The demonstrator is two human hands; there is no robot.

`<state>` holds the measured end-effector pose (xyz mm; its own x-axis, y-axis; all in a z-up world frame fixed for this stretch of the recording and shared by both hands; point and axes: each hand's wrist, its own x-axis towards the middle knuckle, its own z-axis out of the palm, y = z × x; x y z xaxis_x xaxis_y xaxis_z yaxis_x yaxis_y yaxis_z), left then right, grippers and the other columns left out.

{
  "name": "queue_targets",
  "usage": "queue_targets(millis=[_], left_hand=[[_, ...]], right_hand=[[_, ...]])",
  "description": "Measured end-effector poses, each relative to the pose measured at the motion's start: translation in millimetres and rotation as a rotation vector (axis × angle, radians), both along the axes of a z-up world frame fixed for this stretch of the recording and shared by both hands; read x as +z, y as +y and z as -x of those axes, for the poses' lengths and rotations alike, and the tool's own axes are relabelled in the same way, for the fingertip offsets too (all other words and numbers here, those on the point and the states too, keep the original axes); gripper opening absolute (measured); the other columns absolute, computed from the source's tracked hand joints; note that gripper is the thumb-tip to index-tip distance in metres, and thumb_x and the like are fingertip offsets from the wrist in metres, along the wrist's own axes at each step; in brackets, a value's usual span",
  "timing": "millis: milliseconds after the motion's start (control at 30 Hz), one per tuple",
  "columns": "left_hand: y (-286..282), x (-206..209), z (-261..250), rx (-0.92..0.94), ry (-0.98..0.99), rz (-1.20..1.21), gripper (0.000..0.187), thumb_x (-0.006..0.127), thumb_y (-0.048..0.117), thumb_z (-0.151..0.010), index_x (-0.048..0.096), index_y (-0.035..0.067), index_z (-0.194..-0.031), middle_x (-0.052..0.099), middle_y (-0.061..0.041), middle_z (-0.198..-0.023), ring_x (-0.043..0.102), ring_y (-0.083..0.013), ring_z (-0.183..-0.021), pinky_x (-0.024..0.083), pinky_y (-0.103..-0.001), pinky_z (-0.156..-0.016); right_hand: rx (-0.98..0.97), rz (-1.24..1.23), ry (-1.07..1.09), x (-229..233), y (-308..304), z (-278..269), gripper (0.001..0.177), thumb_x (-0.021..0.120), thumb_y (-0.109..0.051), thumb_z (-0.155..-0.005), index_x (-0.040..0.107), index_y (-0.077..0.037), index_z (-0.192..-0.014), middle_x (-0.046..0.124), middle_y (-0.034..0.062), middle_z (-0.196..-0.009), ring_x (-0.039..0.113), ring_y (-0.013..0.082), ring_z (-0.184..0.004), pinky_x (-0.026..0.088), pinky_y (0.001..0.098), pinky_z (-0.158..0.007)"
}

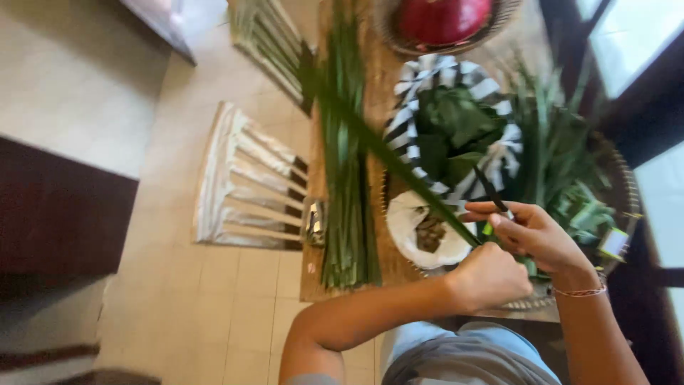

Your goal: The recorder is weaving and stapling green palm leaves to create small decorative containers or pouches.

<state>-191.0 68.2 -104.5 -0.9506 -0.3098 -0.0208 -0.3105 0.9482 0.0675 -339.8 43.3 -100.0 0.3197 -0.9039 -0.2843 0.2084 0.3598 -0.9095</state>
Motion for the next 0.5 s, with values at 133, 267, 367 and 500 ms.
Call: queue_targets(millis=[133,267,367,500], left_hand=[[-9.6,-49.7,-65.1,-0.049,0.049,0.074,0.012,0.068,0.02,-0.073,0.073,0.016,-0.062,0.072,-0.004,-0.067,0.073,-0.0259,-0.068,0.055,-0.044,-0.06],[-26.1,-76.1,-137.4,-0.052,0.039,0.076,0.012,0.068,0.017,-0.08,0.075,0.014,-0.072,0.075,-0.004,-0.081,0.073,-0.026,-0.084,0.058,-0.042,-0.073],[-46.1,-79.5,-194.7,0.0,0.35,-0.091,0.011,0.066,0.01,-0.079,0.074,0.012,-0.086,0.073,-0.005,-0.092,0.072,-0.028,-0.094,0.058,-0.041,-0.085],[-61.9,-70.6,-258.7,0.542,0.806,-0.351,0.017,0.068,0.008,-0.091,0.07,0.013,-0.107,0.071,-0.008,-0.11,0.07,-0.0269,-0.104,0.058,-0.035,-0.094]], right_hand=[[0.068,-0.063,0.202,-18.5,-18.3,-68.7,0.051,0.069,-0.022,-0.098,0.069,-0.011,-0.148,0.05,0.0061,-0.082,0.04,0.0055,-0.056,0.032,0.0233,-0.047],[0.095,0.022,0.233,-41.8,-40.7,-144.5,0.045,0.075,-0.018,-0.089,0.071,-0.007,-0.133,0.072,-0.0062,-0.086,0.055,0.0005,-0.069,0.04,0.0214,-0.054],[-0.001,-0.003,0.312,-97.8,-59.9,-187.8,0.04,0.076,-0.021,-0.088,0.073,-0.006,-0.125,0.06,-0.0048,-0.071,0.044,0.0064,-0.057,0.032,0.0268,-0.048],[-0.125,0.056,0.585,-187.6,-67.5,-222.6,0.039,0.079,-0.03,-0.095,0.075,0.006,-0.11,0.059,0.0129,-0.066,0.045,0.0166,-0.061,0.037,0.0351,-0.056]])
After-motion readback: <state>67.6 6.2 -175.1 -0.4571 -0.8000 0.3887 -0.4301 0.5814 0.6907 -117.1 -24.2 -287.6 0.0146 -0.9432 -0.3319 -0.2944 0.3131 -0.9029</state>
